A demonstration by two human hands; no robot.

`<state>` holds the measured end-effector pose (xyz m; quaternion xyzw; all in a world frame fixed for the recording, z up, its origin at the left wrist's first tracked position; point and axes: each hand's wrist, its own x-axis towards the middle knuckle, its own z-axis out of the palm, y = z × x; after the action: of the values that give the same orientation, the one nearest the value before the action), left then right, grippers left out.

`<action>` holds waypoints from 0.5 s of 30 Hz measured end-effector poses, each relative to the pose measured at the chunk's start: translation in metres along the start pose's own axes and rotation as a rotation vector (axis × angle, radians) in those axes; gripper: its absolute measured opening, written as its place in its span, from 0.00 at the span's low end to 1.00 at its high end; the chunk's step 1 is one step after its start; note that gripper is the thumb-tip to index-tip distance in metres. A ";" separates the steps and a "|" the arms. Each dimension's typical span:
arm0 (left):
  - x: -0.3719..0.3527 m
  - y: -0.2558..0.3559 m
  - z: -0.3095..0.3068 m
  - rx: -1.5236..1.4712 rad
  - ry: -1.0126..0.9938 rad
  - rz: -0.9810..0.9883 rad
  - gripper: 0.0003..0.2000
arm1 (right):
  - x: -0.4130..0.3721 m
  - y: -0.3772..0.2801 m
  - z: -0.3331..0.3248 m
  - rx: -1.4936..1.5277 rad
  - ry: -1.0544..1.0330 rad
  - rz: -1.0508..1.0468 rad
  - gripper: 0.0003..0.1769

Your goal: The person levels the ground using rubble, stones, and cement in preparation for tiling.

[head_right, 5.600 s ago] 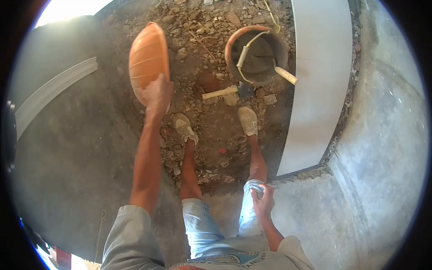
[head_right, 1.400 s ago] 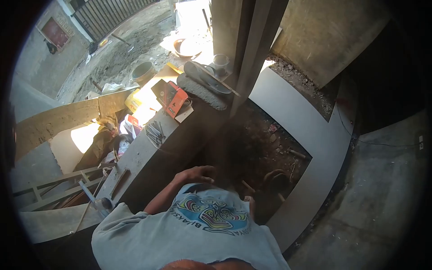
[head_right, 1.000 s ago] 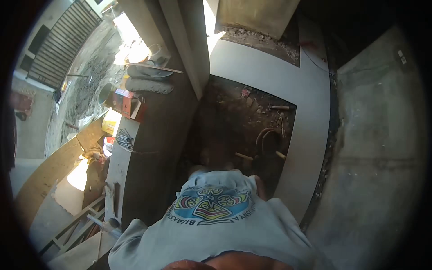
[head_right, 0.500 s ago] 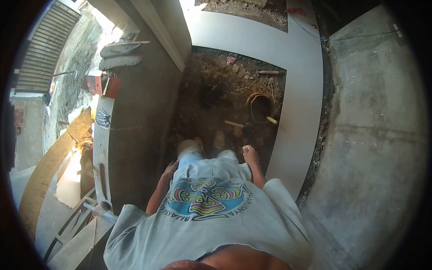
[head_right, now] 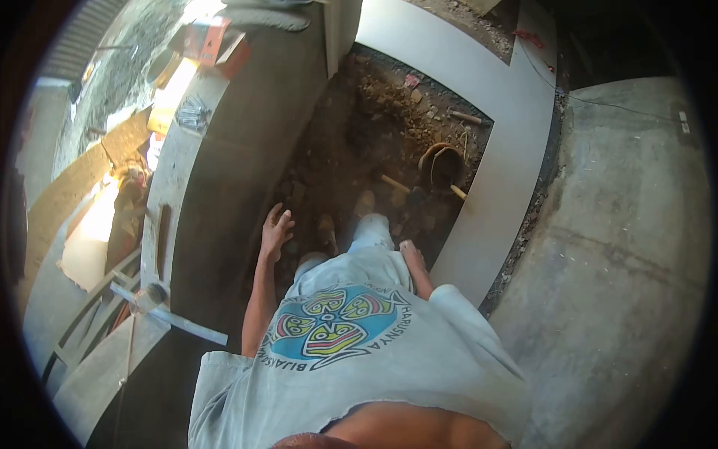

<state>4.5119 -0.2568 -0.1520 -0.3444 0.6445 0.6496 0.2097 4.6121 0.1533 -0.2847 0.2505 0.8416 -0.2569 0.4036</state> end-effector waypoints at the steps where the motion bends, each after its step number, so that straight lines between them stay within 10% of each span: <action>1: -0.006 -0.020 -0.017 0.000 0.029 -0.044 0.32 | -0.001 -0.018 0.000 0.043 0.019 -0.063 0.22; 8: -0.061 -0.249 -0.137 0.278 0.305 -0.425 0.24 | -0.034 -0.024 0.026 0.163 0.139 -0.229 0.17; 12: -0.063 -0.342 -0.182 0.178 0.088 -0.434 0.20 | -0.056 0.038 0.047 0.089 0.097 -0.210 0.17; 15: -0.064 -0.357 -0.167 0.052 0.132 -0.359 0.19 | -0.065 0.088 0.069 0.525 -0.025 0.128 0.17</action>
<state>4.8406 -0.3810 -0.3423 -0.4901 0.6018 0.5608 0.2885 4.7411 0.1612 -0.2901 0.3962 0.7234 -0.4435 0.3507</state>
